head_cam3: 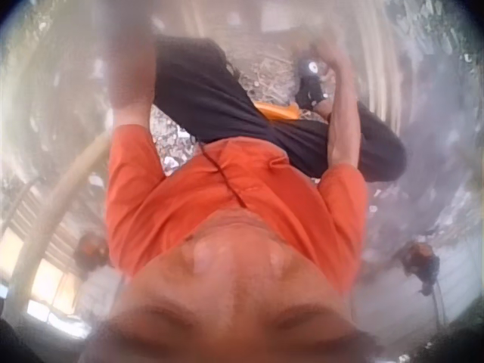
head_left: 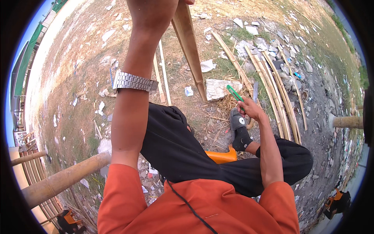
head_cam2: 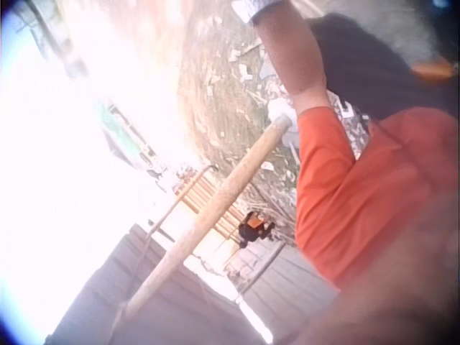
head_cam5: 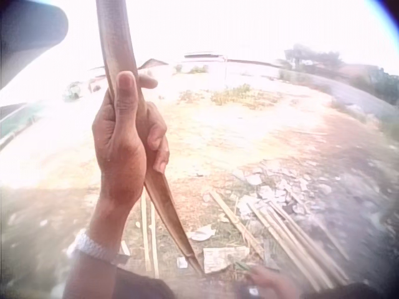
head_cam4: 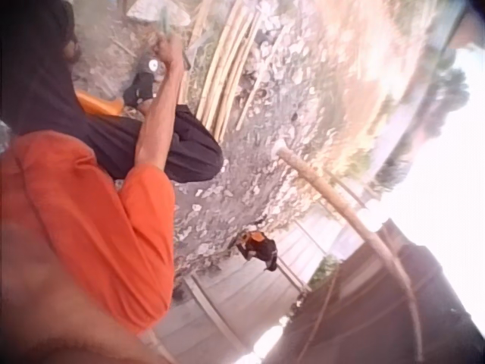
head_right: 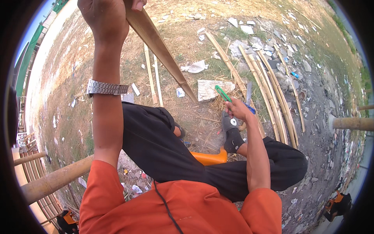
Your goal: The person sits on a low stool and uses a small knife to sharpen the end of a long bamboo stick. They rotate the stick and scrape the knife along its surface to create a pointed tip. After finishing, they place the sharpened stick on the ground and pick up a second bamboo stick to begin the same process.
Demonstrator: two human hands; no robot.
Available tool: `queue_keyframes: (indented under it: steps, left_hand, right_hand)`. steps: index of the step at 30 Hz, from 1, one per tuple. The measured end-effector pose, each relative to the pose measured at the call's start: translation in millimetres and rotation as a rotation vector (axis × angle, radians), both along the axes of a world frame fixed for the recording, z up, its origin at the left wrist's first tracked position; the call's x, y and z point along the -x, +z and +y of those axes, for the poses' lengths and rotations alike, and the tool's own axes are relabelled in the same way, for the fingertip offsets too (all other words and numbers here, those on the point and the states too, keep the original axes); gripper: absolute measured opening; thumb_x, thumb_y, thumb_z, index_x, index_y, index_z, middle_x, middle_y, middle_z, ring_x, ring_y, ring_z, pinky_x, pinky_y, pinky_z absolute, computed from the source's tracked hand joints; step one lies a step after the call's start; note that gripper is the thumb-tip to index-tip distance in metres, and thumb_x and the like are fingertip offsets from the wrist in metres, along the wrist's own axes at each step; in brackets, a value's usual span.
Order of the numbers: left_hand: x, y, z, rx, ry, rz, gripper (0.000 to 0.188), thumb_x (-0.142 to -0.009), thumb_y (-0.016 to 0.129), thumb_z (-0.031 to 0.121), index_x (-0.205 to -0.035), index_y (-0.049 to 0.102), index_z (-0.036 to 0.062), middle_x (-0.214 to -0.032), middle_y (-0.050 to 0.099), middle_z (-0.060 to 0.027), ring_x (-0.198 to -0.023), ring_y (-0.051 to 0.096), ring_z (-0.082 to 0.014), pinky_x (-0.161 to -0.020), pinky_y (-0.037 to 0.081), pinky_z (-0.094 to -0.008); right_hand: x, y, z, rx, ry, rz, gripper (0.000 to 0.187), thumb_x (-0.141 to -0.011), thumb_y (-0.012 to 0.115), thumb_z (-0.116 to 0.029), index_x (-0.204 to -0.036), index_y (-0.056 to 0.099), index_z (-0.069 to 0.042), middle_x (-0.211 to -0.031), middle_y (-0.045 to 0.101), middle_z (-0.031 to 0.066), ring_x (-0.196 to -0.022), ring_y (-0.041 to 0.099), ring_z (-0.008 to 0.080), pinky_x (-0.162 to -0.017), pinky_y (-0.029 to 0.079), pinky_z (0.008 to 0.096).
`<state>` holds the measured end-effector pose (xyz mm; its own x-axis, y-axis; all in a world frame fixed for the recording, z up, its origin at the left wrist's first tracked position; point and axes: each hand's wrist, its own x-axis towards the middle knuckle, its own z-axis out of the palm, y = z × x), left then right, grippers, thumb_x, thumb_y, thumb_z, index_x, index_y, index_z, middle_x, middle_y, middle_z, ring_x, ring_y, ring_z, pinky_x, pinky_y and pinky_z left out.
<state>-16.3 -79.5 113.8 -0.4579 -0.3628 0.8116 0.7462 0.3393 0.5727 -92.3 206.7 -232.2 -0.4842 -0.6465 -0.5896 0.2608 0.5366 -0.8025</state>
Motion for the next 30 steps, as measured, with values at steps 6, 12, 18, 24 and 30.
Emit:
queue_keyframes:
  steps: [6,12,18,24,30]
  left_hand:
    - [-5.0,2.1,7.4,-0.021,-0.05,0.013,0.045,-0.098,0.035,0.047,-0.101,0.051,0.0056,-0.045,0.036,0.0032,-0.029,0.035,-0.0072,-0.028,0.03,-0.0203]
    - [-2.1,10.4,32.1,-0.033,-0.091,-0.013,0.043,-0.1,0.034,0.044,-0.1,0.051,0.0051,-0.044,0.036,0.0024,-0.028,0.032,-0.0074,-0.027,0.027,-0.0216]
    - [23.1,-8.2,43.4,0.054,-0.192,0.051,0.036,-0.101,0.037,0.035,-0.098,0.052,0.0021,-0.045,0.038,0.002,-0.031,0.033,-0.0053,-0.029,0.028,-0.0212]
    - [30.7,-32.8,40.4,0.078,-0.157,-0.013,0.034,-0.1,0.041,0.032,-0.097,0.052,0.0002,-0.048,0.04,0.0019,-0.034,0.035,-0.0045,-0.03,0.03,-0.0201]
    - [34.5,-31.8,46.2,0.067,-0.08,-0.023,0.033,-0.1,0.042,0.031,-0.097,0.053,0.0,-0.048,0.04,0.0022,-0.034,0.035,-0.0039,-0.03,0.03,-0.0197]
  right_hand:
    - [-32.3,91.8,-32.2,0.162,-0.16,0.14,0.021,-0.099,0.043,-0.023,-0.104,0.05,-0.003,-0.065,0.047,-0.0003,-0.05,0.04,0.0077,-0.046,0.036,0.023]
    - [-57.9,121.2,-27.4,0.183,-0.261,0.47,0.021,-0.098,0.048,-0.022,-0.105,0.055,-0.004,-0.065,0.049,-0.0005,-0.054,0.04,0.0061,-0.051,0.034,0.0237]
    - [-53.7,148.3,-24.8,0.604,-0.597,0.31,0.025,-0.099,0.048,-0.026,-0.101,0.054,-0.002,-0.064,0.054,0.0013,-0.053,0.046,0.0057,-0.05,0.038,0.0215]
    - [-72.6,166.2,-24.9,0.621,-0.559,0.274,0.018,-0.096,0.053,-0.023,-0.094,0.052,-0.004,-0.06,0.046,-0.0034,-0.05,0.04,0.0023,-0.044,0.031,0.0183]
    - [-102.3,182.8,-39.3,0.84,-0.532,0.261,0.017,-0.095,0.055,-0.018,-0.102,0.05,-0.003,-0.065,0.053,-0.0005,-0.053,0.047,0.0048,-0.047,0.035,0.0215]
